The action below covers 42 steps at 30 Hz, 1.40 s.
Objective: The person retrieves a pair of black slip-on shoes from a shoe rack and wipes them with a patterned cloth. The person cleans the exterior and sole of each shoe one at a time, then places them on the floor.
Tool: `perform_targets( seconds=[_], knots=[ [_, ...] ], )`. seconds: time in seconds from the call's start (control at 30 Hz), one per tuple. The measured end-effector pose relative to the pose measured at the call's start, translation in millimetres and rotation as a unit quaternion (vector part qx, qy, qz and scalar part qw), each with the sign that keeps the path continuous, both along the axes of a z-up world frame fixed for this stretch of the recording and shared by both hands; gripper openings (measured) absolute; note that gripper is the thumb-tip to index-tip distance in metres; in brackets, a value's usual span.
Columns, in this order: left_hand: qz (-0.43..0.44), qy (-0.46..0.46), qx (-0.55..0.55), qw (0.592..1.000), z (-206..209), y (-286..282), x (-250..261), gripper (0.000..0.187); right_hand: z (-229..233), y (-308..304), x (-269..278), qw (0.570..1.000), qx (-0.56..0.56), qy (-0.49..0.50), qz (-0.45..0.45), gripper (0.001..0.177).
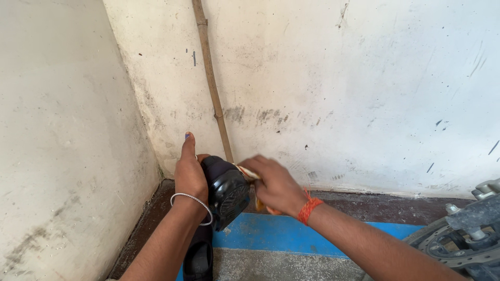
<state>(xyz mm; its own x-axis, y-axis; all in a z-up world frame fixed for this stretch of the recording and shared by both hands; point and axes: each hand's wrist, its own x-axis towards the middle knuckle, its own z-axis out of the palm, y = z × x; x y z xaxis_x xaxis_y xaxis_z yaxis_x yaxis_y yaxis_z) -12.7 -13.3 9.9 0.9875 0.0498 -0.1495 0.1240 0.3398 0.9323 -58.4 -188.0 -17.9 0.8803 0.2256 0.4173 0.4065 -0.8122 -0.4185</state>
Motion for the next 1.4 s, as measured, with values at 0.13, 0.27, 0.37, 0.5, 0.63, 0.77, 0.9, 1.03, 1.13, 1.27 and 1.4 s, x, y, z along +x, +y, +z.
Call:
perform_targets(
  seconds=[0.13, 0.27, 0.37, 0.5, 0.63, 0.77, 0.9, 1.03, 1.13, 1.27, 1.4],
  knots=[
    [0.014, -0.004, 0.026, 1.000, 3, -5, -2, 0.067, 4, 2, -7, 0.992, 0.107, -0.033, 0.052, 0.055],
    [0.045, -0.067, 0.095, 0.992, -2, -4, 1, 0.055, 23, 19, -19, 0.990, 0.095, -0.100, 0.035, 0.060],
    [0.053, -0.078, 0.080, 0.992, -8, 0, 9, 0.049, 32, 28, -36, 0.981, 0.071, -0.172, 0.049, 0.062],
    [0.078, -0.114, 0.053, 0.989, -16, 1, 20, 0.048, 33, 35, -47, 0.955, 0.021, -0.284, 0.087, 0.057],
    [0.092, -0.074, 0.018, 0.993, -4, 5, 26, 0.044, 24, 38, -45, 0.921, -0.054, -0.372, 0.106, 0.055],
    [0.076, -0.013, 0.001, 0.997, 27, 25, 15, 0.052, 19, 34, -31, 0.947, 0.052, -0.307, 0.075, 0.057],
    [0.055, -0.015, -0.086, 0.995, 58, 41, -4, 0.070, 24, 21, -23, 0.979, 0.136, -0.146, -0.046, 0.055],
    [0.058, -0.019, -0.034, 0.998, 63, 34, -9, 0.067, 41, 22, -25, 0.967, 0.188, -0.172, 0.022, 0.051],
    [0.056, -0.029, 0.010, 0.998, 52, 25, -3, 0.068, 49, 41, -32, 0.957, 0.188, -0.209, 0.073, 0.056],
    [0.048, -0.039, -0.044, 0.997, 42, 21, 5, 0.060, 48, 57, -43, 0.928, 0.026, -0.362, 0.080, 0.056],
    [0.059, -0.014, -0.042, 0.997, 43, 20, 2, 0.061, 46, 47, -35, 0.924, -0.010, -0.377, 0.065, 0.056]
  ],
)
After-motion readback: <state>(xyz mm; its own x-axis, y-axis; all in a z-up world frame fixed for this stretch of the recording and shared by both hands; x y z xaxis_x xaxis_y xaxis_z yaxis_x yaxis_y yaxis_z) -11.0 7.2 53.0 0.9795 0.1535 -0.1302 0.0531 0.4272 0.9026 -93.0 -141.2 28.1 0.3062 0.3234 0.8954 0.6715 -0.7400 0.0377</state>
